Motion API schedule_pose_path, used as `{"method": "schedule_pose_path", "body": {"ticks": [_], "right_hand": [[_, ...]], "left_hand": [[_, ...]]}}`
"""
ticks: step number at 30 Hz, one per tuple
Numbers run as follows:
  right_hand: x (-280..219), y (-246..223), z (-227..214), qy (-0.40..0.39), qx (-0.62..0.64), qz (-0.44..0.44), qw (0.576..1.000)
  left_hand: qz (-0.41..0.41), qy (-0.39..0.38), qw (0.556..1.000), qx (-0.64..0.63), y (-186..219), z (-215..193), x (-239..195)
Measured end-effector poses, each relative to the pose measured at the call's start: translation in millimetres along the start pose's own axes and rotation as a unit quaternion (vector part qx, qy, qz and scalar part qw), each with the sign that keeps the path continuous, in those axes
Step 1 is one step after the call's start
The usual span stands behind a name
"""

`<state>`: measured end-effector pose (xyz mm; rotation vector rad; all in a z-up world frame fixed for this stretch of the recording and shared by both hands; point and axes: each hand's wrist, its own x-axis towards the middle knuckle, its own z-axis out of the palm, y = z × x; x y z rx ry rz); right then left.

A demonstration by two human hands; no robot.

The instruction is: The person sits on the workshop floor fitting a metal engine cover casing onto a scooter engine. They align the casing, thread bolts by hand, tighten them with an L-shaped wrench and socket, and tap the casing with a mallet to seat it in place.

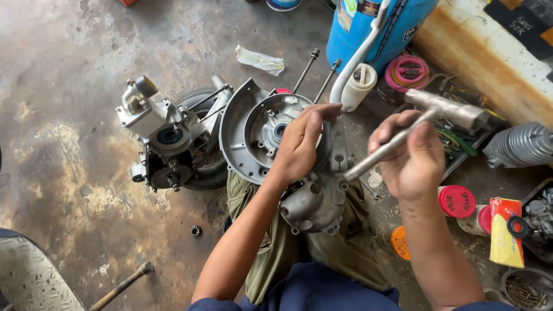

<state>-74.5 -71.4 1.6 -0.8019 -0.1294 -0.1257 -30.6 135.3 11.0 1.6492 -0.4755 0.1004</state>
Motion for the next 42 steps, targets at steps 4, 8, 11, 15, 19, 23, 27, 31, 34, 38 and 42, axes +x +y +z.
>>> {"method": "schedule_pose_path", "body": {"ticks": [4, 8, 11, 15, 19, 23, 27, 31, 34, 38, 42], "right_hand": [[8.5, 23.5, 16.0, -0.075, -0.113, -0.066, 0.989], [20.1, 21.9, 20.6, -0.156, -0.267, -0.093, 0.946], [24.8, 13.3, 40.3, -0.199, -0.348, -0.101, 0.910], [15.9, -16.2, 110.6, -0.246, -0.383, -0.093, 0.886], [15.4, -2.7, 90.1, -0.293, -0.412, -0.060, 0.861], [11.1, 0.5, 90.3, -0.307, -0.431, -0.041, 0.847], [18.4, -7.0, 93.5, -0.356, -0.451, -0.073, 0.815], [25.7, -4.3, 90.7, -0.419, -0.453, -0.110, 0.779], [23.6, -8.8, 96.2, -0.435, -0.449, -0.109, 0.773], [22.9, -13.5, 103.6, -0.419, -0.420, -0.069, 0.802], [19.9, -3.4, 97.4, -0.397, -0.411, -0.087, 0.816]], "left_hand": [[0.011, -0.015, 0.998, -0.053, -30.0, -3.3, -13.6], [0.014, -0.012, 0.998, -0.065, -31.5, -1.5, -15.8], [0.004, 0.006, 0.997, -0.076, -35.5, -1.4, -17.4], [-0.008, 0.023, 0.998, -0.058, -28.5, -2.8, -21.1], [-0.037, 0.042, 0.997, -0.046, -30.1, -1.9, -26.9], [-0.078, 0.035, 0.996, -0.035, -21.0, -6.3, -32.1], [-0.136, -0.012, 0.989, -0.050, -14.5, -14.5, -29.3], [-0.098, -0.056, 0.993, -0.026, -13.5, -19.7, -33.2], [-0.070, -0.046, 0.996, -0.017, -0.4, -21.4, -39.5], [-0.030, -0.004, 0.999, -0.045, 8.5, -28.6, -48.1], [0.003, -0.020, 0.998, -0.058, 25.0, -30.3, -47.6]]}}
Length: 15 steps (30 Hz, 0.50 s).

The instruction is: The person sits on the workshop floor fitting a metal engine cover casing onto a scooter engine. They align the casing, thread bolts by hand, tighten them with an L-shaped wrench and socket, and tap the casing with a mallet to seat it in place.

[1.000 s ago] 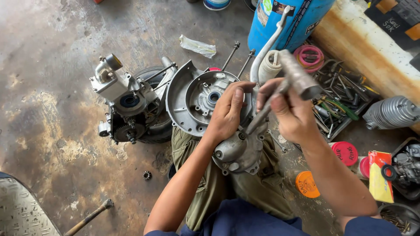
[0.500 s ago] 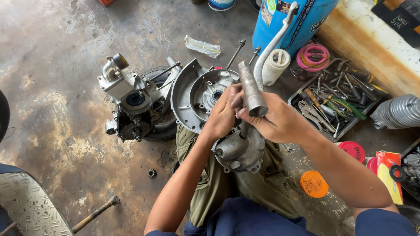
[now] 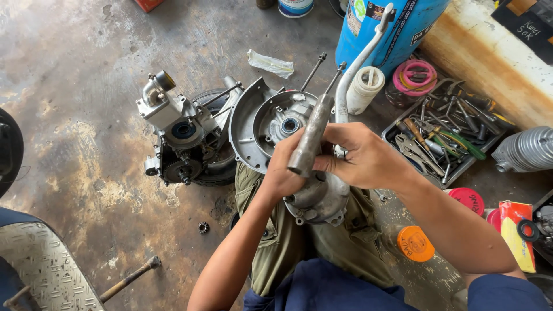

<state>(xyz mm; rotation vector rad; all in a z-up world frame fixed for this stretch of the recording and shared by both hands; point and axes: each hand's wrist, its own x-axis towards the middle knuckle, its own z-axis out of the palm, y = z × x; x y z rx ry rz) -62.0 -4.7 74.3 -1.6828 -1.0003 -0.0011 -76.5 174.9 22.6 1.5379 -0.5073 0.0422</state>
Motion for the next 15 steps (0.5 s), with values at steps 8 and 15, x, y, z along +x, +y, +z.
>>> {"method": "schedule_pose_path", "body": {"ticks": [8, 15], "right_hand": [[-3.2, -6.7, 8.0, 0.045, 0.012, 0.007, 0.999], [-2.2, -6.4, 12.0, 0.056, 0.032, 0.012, 0.998]], "left_hand": [[0.064, -0.075, 0.995, -0.032, 27.7, -10.8, -11.3], [0.092, -0.028, 0.995, -0.024, 16.7, -6.7, -17.6]]}}
